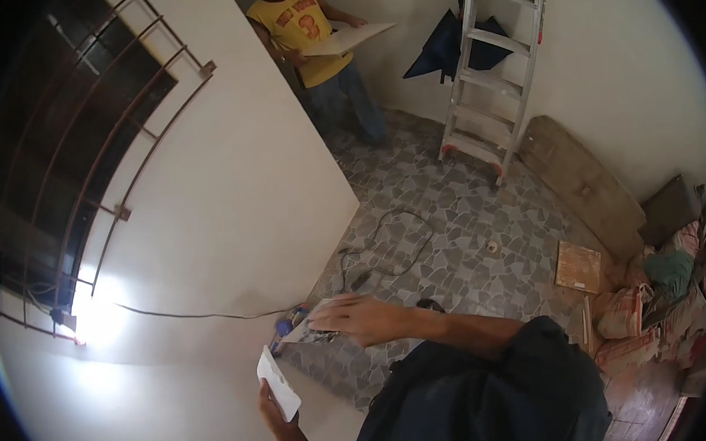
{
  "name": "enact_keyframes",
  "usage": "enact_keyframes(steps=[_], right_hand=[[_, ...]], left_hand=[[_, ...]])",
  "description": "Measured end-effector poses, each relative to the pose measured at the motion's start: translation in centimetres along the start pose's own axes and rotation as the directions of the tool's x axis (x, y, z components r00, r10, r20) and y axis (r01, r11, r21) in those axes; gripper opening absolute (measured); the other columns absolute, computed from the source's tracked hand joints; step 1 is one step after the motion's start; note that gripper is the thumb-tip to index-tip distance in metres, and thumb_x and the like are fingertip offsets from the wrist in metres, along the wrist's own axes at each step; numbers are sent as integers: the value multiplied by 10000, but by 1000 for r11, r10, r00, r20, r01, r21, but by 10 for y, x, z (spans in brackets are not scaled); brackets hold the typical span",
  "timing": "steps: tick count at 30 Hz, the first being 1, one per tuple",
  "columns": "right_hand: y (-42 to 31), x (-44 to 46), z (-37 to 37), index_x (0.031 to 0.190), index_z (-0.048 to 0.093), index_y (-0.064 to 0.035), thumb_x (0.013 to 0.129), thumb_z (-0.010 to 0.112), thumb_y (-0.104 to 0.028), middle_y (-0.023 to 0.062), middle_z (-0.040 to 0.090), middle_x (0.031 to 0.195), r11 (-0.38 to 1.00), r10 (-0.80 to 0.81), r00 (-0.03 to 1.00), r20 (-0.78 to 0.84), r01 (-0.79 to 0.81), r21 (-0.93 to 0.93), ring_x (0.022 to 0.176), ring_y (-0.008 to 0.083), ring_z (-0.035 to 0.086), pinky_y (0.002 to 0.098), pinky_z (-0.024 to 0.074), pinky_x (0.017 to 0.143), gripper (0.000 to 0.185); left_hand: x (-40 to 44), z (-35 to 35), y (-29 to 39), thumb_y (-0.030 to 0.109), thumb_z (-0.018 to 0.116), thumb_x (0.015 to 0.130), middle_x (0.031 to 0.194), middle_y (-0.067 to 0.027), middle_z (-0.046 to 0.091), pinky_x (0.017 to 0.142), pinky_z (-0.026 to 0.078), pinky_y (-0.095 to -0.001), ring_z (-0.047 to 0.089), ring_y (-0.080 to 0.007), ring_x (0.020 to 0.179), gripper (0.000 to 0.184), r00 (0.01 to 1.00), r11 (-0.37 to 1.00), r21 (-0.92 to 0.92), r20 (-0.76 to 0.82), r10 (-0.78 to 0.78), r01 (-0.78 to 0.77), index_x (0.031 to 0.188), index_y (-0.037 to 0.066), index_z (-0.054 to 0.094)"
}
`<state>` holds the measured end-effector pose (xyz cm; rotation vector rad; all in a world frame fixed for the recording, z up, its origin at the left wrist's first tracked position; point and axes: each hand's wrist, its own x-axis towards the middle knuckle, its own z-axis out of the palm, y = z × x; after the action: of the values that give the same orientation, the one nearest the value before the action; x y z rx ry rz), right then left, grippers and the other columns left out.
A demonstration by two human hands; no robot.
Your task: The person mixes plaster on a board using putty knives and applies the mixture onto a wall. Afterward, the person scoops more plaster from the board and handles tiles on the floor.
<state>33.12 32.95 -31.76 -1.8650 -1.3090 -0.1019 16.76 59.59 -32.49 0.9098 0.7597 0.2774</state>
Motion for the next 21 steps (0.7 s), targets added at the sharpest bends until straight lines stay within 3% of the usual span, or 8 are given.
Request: enact_keyframes(steps=[1,4,7,10,15,18,21], right_hand=[[8,2,-11,1321,528,-109,745,567,77,72,523,1361,1000,-9,1000,-24,9,-21,1267,237,484,412,342,1104,607],[22,4,-40,1327,527,-105,712,590,75,67,515,1370,998,-53,998,-36,52,-30,1274,232,479,411,341,1111,644],[45,16,-83,1314,540,-97,696,605,64,72,523,1362,996,-78,997,-28,77,-33,1262,230,494,402,350,1102,641],[57,33,-112,1295,553,-89,719,602,45,86,552,1331,990,-122,993,0,121,-67,1236,231,521,391,360,1087,593],[81,52,-126,1287,558,-86,719,599,30,102,556,1318,962,-272,961,-59,270,-40,1229,251,522,415,349,1101,581],[78,57,-131,1287,558,-86,708,591,26,105,555,1320,962,-272,959,-76,272,0,1237,265,517,419,352,1100,591],[82,71,-142,1291,557,-94,710,588,16,96,555,1322,945,-297,954,25,298,-132,1237,259,518,423,359,1094,592]], left_hand=[[2,20,1,301,521,965,1055,-111,632,751,529,-336,641,-211,876,452,1000,1000,-16,-16,5,-5,1275,-28,522],[11,49,14,271,480,972,1164,-146,625,885,507,-376,640,-262,1005,458,1000,993,112,-2,22,-22,1290,-58,494],[26,94,28,271,487,974,1110,-135,639,845,518,-355,652,-242,951,440,999,988,155,20,25,-28,1265,-57,511],[28,133,41,308,529,967,981,-82,631,710,519,-295,637,-174,836,439,997,988,137,6,76,-76,1231,-42,548],[37,157,41,289,519,971,1000,-90,631,729,523,-304,637,-177,847,423,993,979,164,20,119,-121,1227,-47,544],[30,171,44,277,515,976,989,-90,630,738,518,-306,634,-164,846,391,995,981,171,-14,99,-95,1184,-50,564],[41,170,46,274,515,975,974,-77,636,757,518,-300,637,-160,837,383,995,974,208,-19,95,-89,1189,-39,571]])
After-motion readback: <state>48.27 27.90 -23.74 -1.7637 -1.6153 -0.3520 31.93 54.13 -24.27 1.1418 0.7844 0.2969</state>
